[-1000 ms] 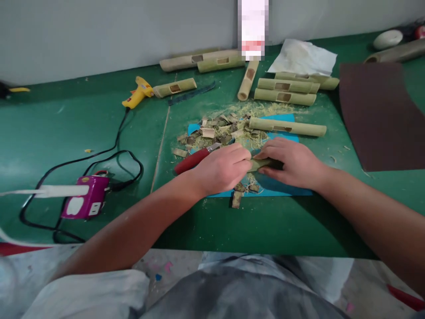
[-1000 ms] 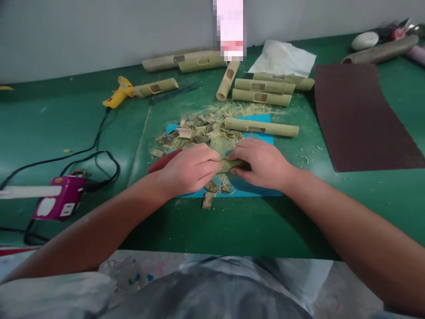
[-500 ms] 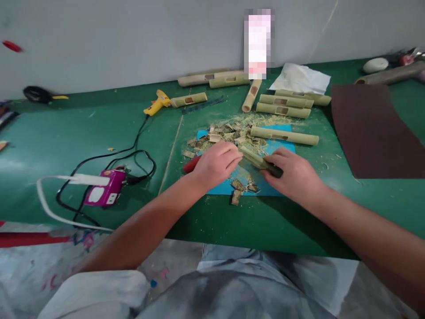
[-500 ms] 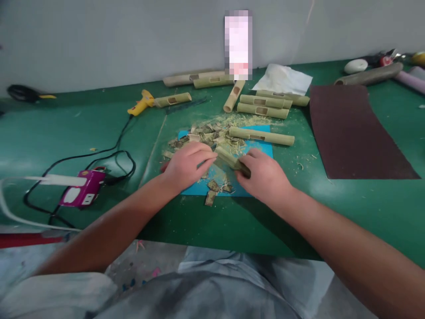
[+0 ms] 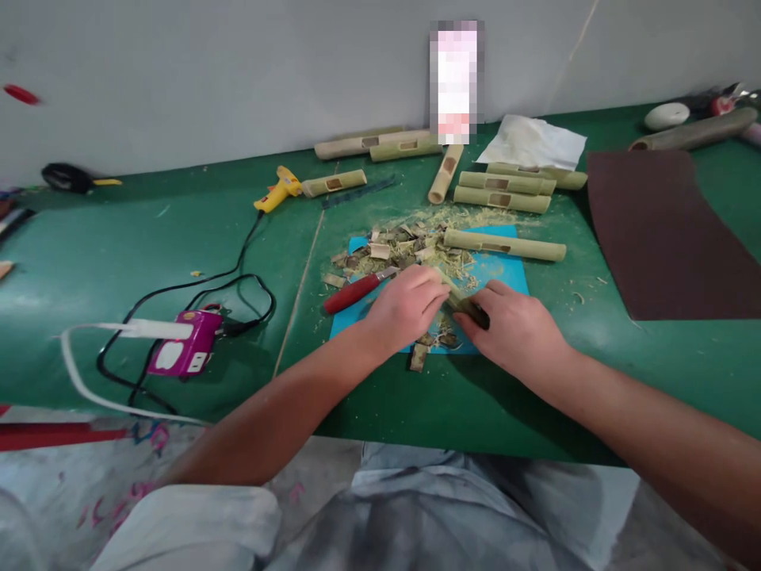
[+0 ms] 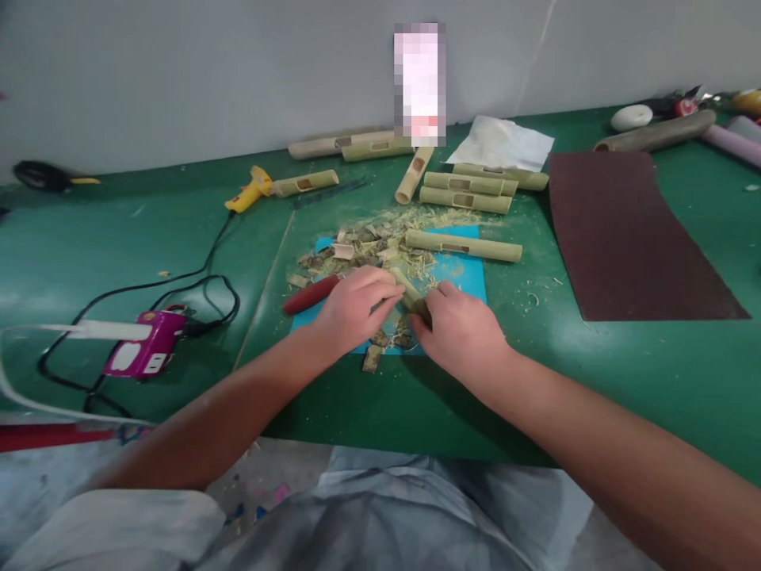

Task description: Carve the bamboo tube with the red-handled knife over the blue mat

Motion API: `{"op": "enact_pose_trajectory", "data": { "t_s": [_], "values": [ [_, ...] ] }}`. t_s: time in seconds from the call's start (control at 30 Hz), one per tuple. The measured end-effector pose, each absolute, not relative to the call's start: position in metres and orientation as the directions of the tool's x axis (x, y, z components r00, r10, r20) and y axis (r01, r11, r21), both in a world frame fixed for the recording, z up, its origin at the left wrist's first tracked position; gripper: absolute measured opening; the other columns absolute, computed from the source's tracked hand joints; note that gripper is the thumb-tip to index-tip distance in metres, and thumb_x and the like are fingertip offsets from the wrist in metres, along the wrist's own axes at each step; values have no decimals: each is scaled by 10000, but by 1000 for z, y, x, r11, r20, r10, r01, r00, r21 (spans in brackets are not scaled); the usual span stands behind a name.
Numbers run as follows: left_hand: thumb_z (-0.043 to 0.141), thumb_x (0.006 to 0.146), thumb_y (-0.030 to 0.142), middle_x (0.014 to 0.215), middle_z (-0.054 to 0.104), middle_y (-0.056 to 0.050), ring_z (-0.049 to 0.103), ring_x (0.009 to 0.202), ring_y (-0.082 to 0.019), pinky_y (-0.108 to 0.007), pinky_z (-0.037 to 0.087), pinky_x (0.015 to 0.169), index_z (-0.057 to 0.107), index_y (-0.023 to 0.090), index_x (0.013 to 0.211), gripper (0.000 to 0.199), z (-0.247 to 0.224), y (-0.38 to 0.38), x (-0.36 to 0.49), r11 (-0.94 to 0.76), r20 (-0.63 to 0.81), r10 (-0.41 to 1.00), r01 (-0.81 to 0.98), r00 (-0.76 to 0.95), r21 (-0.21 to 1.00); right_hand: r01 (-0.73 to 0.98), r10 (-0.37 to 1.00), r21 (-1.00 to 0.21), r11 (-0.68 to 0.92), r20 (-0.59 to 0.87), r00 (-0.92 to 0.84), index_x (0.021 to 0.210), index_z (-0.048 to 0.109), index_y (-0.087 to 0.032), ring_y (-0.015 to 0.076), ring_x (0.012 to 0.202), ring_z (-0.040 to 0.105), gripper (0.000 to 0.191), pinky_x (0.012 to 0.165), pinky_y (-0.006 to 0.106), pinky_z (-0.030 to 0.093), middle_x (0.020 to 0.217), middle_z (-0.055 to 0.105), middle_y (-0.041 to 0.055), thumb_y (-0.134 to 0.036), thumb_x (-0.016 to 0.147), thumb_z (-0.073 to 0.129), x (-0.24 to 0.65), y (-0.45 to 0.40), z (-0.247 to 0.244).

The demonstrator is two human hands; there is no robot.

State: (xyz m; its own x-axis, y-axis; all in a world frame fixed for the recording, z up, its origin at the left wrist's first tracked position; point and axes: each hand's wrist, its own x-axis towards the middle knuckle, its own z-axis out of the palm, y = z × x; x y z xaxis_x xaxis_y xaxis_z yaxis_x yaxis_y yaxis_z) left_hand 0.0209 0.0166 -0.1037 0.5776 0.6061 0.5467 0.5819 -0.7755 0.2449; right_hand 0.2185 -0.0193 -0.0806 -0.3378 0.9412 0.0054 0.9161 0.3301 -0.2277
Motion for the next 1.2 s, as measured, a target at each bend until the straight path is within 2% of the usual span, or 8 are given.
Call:
{"op": "enact_pose_trajectory", "data": {
  "t_s": [0.13, 0.27, 0.4, 0.5, 0.67, 0.77, 1.13, 1.2],
  "values": [
    [547, 966, 193, 857, 667, -67, 607, 828, -162, -304, 511, 772, 668, 131, 891, 155, -104, 15, 20, -781, 576, 592, 578, 564, 237, 913, 939, -223, 342, 36, -343, 768, 626, -168, 139, 609, 495, 285, 536, 312, 229, 838, 613, 60, -392, 913, 526, 218, -20, -84],
    [532, 974, 208, 914, 673, -72, 604, 861, -167, -305, 513, 781, 673, 144, 958, 155, -104, 13, 22, -800, 522, 586, 544, 620, 253, 901, 930, -232, 367, 68, -361, 773, 623, -167, 145, 621, 506, 269, 540, 308, 245, 815, 608, 61, -374, 912, 522, 219, -20, -86],
    [492, 993, 219, 873, 659, -62, 596, 826, -164, -313, 504, 769, 660, 154, 871, 218, -102, 12, 24, -767, 521, 616, 601, 591, 225, 902, 930, -227, 367, 64, -362, 765, 613, -167, 151, 628, 513, 273, 537, 314, 244, 826, 609, 69, -372, 910, 507, 219, -22, -85],
    [466, 1004, 224, 876, 654, -59, 592, 815, -158, -302, 498, 750, 664, 153, 885, 242, -100, 10, 26, -774, 481, 615, 594, 625, 218, 897, 924, -223, 381, 58, -378, 788, 611, -161, 158, 640, 521, 248, 539, 318, 246, 839, 608, 75, -350, 901, 497, 218, -23, -84],
    [463, 1002, 208, 845, 643, -61, 575, 801, -164, -308, 484, 749, 649, 144, 831, 260, -100, 7, 27, -772, 510, 600, 612, 617, 169, 897, 923, -217, 384, 55, -382, 797, 610, -154, 166, 661, 531, 205, 548, 316, 264, 845, 608, 87, -308, 874, 498, 217, -24, -83],
    [444, 1010, 219, 830, 637, -55, 559, 767, -157, -299, 471, 716, 648, 148, 815, 291, -100, 6, 27, -789, 457, 596, 587, 661, 181, 890, 918, -233, 393, 47, -393, 804, 612, -158, 161, 652, 526, 223, 547, 313, 265, 837, 606, 83, -316, 897, 486, 217, -24, -82],
    [445, 1008, 221, 836, 646, -62, 572, 787, -158, -295, 478, 714, 654, 141, 824, 290, -95, 5, 29, -769, 475, 616, 610, 628, 191, 898, 924, -243, 367, -17, -382, 838, 630, -150, 189, 707, 570, 256, 548, 314, 272, 889, 615, 99, -353, 926, 501, 218, -26, -81],
    [437, 1012, 231, 818, 641, -51, 564, 765, -154, -289, 469, 692, 649, 151, 805, 307, -94, 4, 29, -767, 437, 626, 610, 646, 197, 893, 920, -250, 374, -17, -391, 840, 631, -153, 188, 709, 571, 247, 551, 313, 273, 888, 616, 97, -342, 927, 497, 218, -26, -81]
  ]
}}
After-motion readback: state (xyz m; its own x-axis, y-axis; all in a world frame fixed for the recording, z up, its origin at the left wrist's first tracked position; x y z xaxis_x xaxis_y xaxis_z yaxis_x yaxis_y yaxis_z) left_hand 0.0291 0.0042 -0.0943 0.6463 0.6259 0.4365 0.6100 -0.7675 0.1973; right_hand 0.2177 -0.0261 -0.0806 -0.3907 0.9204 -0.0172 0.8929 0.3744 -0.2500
